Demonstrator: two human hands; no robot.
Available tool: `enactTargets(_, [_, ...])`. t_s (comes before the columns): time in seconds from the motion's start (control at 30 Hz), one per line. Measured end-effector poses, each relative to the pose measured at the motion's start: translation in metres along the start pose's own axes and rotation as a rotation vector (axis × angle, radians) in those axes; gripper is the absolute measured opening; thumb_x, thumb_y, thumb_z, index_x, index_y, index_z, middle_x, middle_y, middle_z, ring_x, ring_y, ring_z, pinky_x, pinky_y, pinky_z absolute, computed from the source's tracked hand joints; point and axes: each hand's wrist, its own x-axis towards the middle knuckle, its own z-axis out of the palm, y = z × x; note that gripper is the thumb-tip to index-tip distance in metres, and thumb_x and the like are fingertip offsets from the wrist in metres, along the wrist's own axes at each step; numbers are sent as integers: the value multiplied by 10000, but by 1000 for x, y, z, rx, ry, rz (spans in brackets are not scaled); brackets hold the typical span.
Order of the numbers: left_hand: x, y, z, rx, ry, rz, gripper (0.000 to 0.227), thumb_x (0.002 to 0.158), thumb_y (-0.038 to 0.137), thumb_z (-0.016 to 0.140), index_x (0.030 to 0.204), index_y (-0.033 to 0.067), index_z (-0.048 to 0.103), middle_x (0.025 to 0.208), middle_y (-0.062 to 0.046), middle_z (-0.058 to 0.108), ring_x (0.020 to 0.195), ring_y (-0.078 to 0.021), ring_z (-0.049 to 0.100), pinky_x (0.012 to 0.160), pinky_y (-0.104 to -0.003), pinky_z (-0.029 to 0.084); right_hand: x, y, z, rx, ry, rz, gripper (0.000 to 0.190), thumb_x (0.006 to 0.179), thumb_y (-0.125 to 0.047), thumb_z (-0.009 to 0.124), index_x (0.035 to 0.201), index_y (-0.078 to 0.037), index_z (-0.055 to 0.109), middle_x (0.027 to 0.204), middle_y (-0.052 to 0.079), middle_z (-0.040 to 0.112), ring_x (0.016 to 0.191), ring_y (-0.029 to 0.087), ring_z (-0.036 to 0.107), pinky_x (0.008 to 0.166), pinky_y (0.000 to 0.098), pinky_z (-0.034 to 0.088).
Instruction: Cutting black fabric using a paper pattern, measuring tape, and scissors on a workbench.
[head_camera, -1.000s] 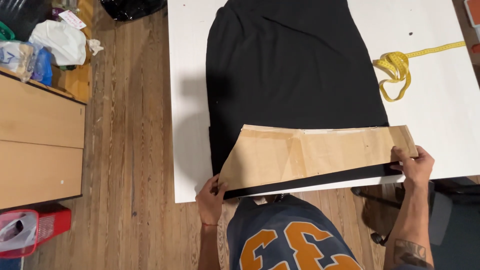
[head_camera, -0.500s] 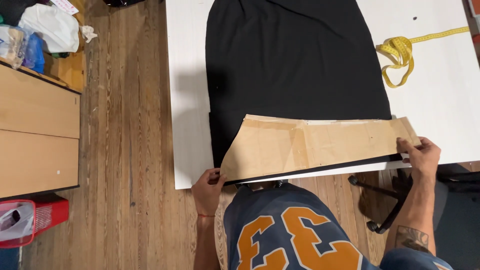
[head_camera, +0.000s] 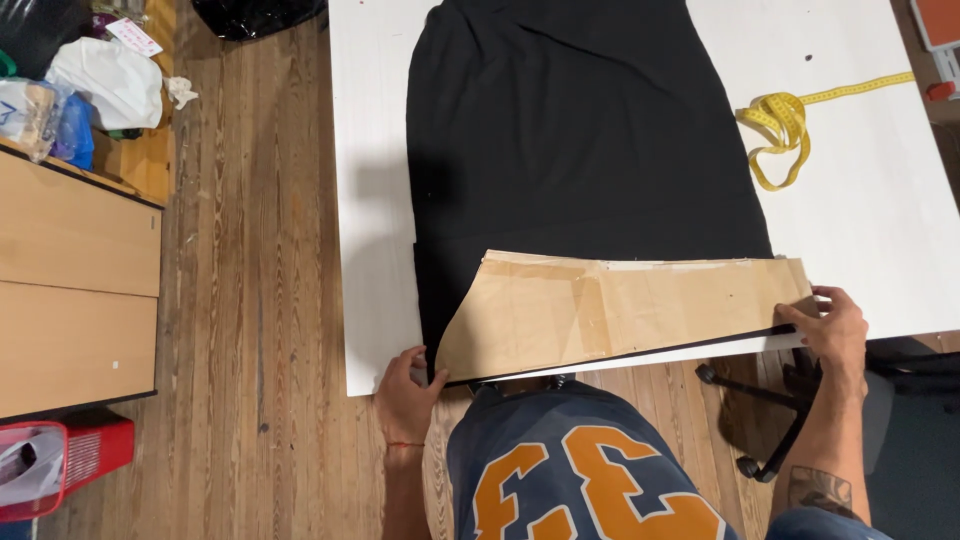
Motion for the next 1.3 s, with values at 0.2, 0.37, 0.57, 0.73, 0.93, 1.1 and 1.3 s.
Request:
enactTargets(0.2, [10, 0, -5, 102, -59, 13, 460, 739, 275, 864, 1158, 142, 727, 957, -45, 736, 817, -225, 694, 761, -373, 571, -13, -30, -22, 39, -77, 32, 760, 792, -211, 878, 1463, -46, 562, 1242, 258, 691, 991, 375, 725, 721, 495, 638])
enactTargets(0.37, [60, 4, 10, 152, 110, 189, 422, 866, 311, 772, 1231, 110, 707, 1200, -74, 696, 1103, -279, 628, 961, -405, 513, 14, -45, -18, 111, 117, -241, 646, 892, -227, 850, 1433, -9, 572, 1343, 264, 638, 1148, 361, 654, 899, 464, 568])
enactTargets(0.57, [84, 78, 48, 455, 85, 723, 637, 950, 485, 632, 1431, 70, 592, 1546, -168, 500, 1466, -360, 375, 1191, -577, 258, -42, -171, 20, 58, 244, -766, 523, 1038, -337, 712, 1432, -14, 594, 1464, 219, 589, 1342, 426, 563, 1091, 509, 464])
enactTargets(0.73, [38, 116, 74, 386, -249, 871, 724, 890, 598, 602, 1409, 92, 582, 1545, -146, 473, 1508, -389, 297, 1219, -628, 171, -101, -205, 51, -120, 108, -947, 677, 978, -456, 642, 1488, -25, 533, 1551, 231, 489, 1467, 436, 419, 1195, 579, 317])
enactTargets(0.93, [21, 84, 103, 253, -158, 1029, 774, 921, 731, 507, 1466, 192, 615, 1577, -132, 498, 1500, -345, 372, 1244, -661, 142, -115, -179, 79, -349, -34, -929, 856, 909, -698, 509, 1536, -116, 470, 1605, 196, 392, 1512, 386, 308, 1199, 667, 113])
enactTargets(1.1, [24, 85, 101, 288, -149, 1018, 744, 922, 704, 551, 1473, 207, 608, 1583, -121, 494, 1516, -338, 380, 1255, -665, 143, -116, -172, 76, -329, 1, -938, 921, 908, -763, 474, 1544, -97, 455, 1637, 221, 365, 1537, 392, 286, 1221, 695, 65])
enactTargets(1.3, [20, 80, 102, 280, -87, 1028, 736, 922, 686, 603, 1461, 185, 630, 1552, -125, 551, 1497, -338, 440, 1272, -648, 213, -116, -164, 81, -317, 9, -924, 930, 917, -757, 466, 1557, -84, 449, 1638, 259, 349, 1548, 420, 277, 1204, 724, 61])
